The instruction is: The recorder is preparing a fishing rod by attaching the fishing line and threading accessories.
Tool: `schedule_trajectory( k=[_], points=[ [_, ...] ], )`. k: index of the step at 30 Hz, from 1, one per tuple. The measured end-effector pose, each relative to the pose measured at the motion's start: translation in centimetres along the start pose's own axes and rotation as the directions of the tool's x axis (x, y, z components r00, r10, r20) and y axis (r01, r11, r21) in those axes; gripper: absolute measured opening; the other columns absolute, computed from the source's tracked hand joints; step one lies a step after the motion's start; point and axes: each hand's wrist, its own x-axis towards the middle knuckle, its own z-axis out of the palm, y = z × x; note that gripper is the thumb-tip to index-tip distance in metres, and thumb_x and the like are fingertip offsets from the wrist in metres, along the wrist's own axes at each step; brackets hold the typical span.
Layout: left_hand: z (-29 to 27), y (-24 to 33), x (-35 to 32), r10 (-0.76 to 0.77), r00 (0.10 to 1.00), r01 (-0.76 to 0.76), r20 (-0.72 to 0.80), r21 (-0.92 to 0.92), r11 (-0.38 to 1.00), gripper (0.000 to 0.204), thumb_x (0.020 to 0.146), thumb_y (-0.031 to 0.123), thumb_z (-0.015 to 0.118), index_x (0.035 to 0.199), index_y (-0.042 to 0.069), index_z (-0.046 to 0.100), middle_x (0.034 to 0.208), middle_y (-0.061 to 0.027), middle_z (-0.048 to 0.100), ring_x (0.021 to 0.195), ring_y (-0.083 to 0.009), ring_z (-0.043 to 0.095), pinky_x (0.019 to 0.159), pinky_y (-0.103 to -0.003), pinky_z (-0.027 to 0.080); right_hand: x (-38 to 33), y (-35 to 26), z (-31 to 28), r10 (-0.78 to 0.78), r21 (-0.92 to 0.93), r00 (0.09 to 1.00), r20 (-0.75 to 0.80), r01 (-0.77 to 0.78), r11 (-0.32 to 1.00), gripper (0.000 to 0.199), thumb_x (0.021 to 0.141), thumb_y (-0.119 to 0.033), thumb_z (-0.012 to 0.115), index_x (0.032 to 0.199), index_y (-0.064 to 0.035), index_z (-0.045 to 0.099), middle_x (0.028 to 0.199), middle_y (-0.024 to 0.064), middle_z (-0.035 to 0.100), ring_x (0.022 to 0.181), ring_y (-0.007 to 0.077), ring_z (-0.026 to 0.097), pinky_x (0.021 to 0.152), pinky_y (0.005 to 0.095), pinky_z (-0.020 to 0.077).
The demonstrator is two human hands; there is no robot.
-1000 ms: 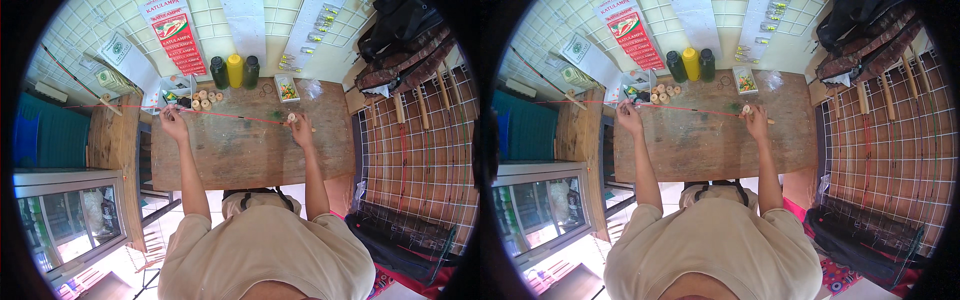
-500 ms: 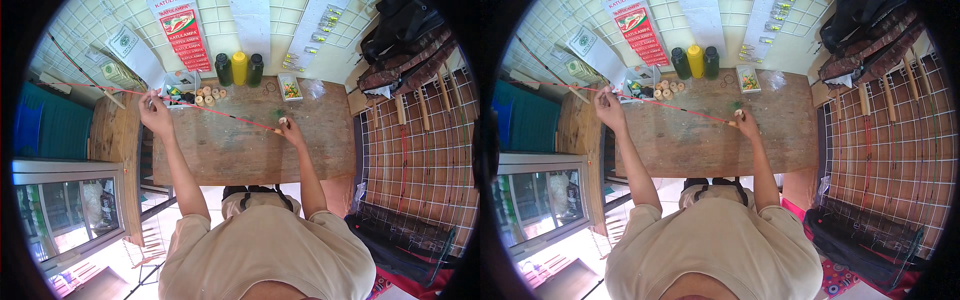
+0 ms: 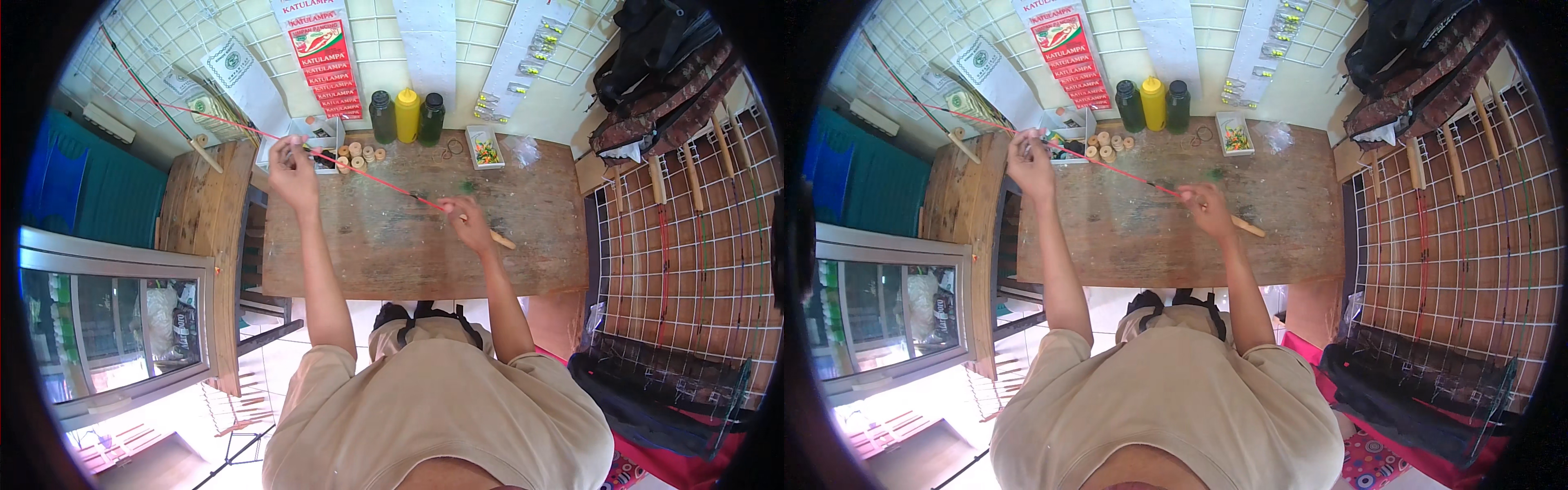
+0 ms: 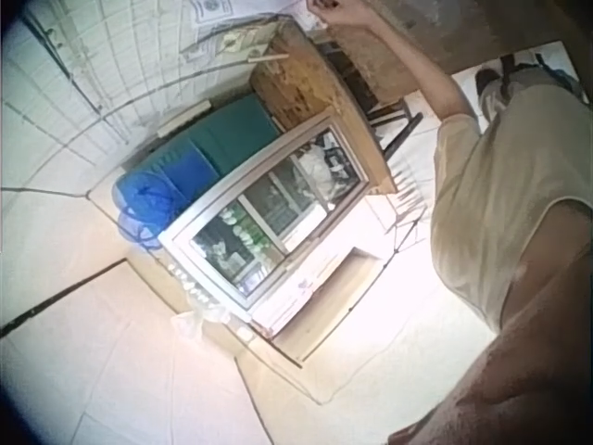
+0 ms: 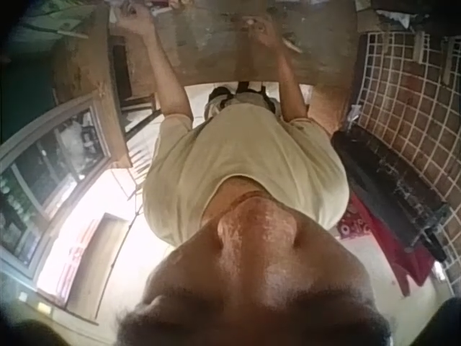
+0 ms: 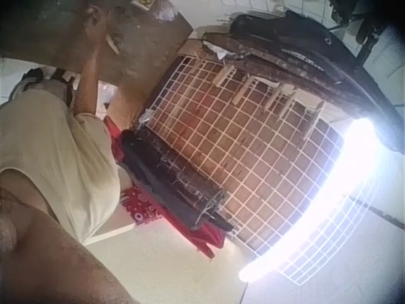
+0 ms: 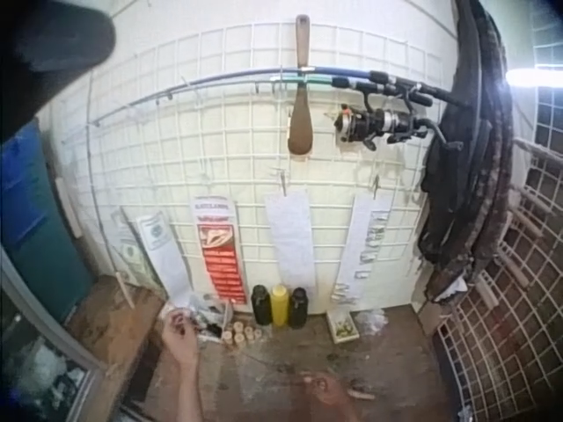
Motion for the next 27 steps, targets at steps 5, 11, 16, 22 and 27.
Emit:
schedule_trajectory(
  k=[5,11,16,22,27],
  points=[
    [-0.2,-2.5,-0.3,0.002,1.000,-0.002,0.006,-0.024,1.000,0.013,0.093,0.009,0.055,0.098,-0.003,0.054,0.088,-0.0117,0.067,0.062,-0.0073,0.059,0.053,-0.020,0.045,-0.7,-4.6,1.6,0.127,-0.013,0.953,0.275,-0.128,0.992,0.020,0.087,-0.011,0.059,0.105,-0.0072,0.068,0.086,0.0095,0.064,0.066,0.0134,0.050,0.057,0.0270,0.0380],
    [-1.5,-1.2,0.2,-0.012,0.998,0.016,0.067,-0.053,0.998,0.013,0.093,0.009,0.055,0.099,-0.003,0.054,0.088,-0.0123,0.067,0.066,-0.0090,0.061,0.058,-0.022,0.050,-2.5,-5.0,4.8,0.000,-0.016,0.996,0.085,0.001,1.000,0.019,0.088,-0.007,0.057,0.103,-0.0051,0.067,0.072,0.0107,0.054,0.054,0.0145,0.045,0.050,0.0276,0.0364],
    [-2.9,-0.8,-0.7,-0.065,0.990,0.072,0.126,-0.049,0.996,0.015,0.093,0.009,0.055,0.101,-0.004,0.053,0.090,-0.0134,0.067,0.070,-0.0112,0.063,0.059,-0.024,0.051,-3.7,-7.0,6.0,-0.024,-0.031,0.990,0.140,0.029,0.999,0.017,0.088,-0.010,0.058,0.101,-0.0017,0.066,0.075,0.0130,0.057,0.058,0.0210,0.052,0.054,0.0318,0.0411],
    [-3.6,-1.6,-2.3,-0.103,0.982,0.122,0.155,-0.118,0.986,0.013,0.094,0.007,0.053,0.100,-0.004,0.054,0.095,-0.0139,0.066,0.079,-0.0115,0.062,0.062,-0.026,0.057,-5.0,-9.8,7.5,0.152,-0.083,0.983,0.104,-0.143,0.986,0.017,0.087,-0.016,0.061,0.095,-0.0013,0.066,0.074,0.0153,0.061,0.060,0.0252,0.058,0.056,0.0341,0.0441],
    [-3.8,-1.0,-2.7,-0.125,0.977,0.143,0.175,-0.094,0.985,0.012,0.093,0.006,0.053,0.100,-0.004,0.054,0.096,-0.0146,0.066,0.082,-0.0130,0.063,0.064,-0.027,0.059,-5.7,-9.6,8.2,0.143,-0.106,0.989,0.046,-0.137,0.985,0.018,0.086,-0.020,0.065,0.092,-0.0024,0.067,0.069,0.0131,0.063,0.057,0.0231,0.061,0.054,0.0324,0.0466]
  ],
)
